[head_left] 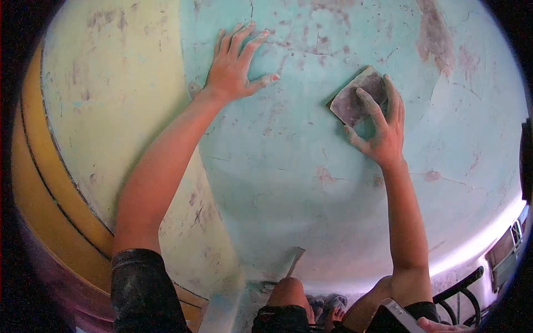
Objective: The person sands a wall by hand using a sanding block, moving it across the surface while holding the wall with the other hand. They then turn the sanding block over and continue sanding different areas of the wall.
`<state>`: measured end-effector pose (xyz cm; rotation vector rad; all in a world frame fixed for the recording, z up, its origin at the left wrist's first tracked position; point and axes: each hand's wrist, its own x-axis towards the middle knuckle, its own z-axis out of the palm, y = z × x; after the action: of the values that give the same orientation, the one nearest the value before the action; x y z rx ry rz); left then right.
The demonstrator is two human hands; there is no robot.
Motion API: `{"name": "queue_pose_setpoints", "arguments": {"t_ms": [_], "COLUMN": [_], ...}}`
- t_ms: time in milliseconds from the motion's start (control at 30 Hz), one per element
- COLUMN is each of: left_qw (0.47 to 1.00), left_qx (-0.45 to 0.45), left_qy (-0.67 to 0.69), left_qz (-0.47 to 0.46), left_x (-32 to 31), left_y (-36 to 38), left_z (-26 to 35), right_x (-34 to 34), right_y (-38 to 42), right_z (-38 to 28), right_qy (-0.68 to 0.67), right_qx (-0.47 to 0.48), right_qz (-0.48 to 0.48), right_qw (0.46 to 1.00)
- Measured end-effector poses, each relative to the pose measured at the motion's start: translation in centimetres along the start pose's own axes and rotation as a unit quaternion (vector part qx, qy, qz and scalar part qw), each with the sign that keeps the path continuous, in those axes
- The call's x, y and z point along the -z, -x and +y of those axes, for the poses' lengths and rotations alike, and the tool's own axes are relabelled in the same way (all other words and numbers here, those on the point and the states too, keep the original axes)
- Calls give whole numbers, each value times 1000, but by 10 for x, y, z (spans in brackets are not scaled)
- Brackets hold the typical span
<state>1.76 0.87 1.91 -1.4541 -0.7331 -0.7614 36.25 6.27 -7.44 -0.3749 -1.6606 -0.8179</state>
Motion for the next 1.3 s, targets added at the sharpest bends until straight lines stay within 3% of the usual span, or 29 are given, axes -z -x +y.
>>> {"name": "queue_pose_setpoints", "arguments": {"t_ms": [1300], "left_qw": [1000], "left_qx": [1], "left_qy": [-2], "left_qz": [-5], "left_x": [0], "left_y": [0], "left_z": [0], "right_x": [-1], "right_y": [-1], "right_z": [2], "right_qy": [-13], "right_qx": [-12], "right_qz": [-1], "right_qw": [1000]}}
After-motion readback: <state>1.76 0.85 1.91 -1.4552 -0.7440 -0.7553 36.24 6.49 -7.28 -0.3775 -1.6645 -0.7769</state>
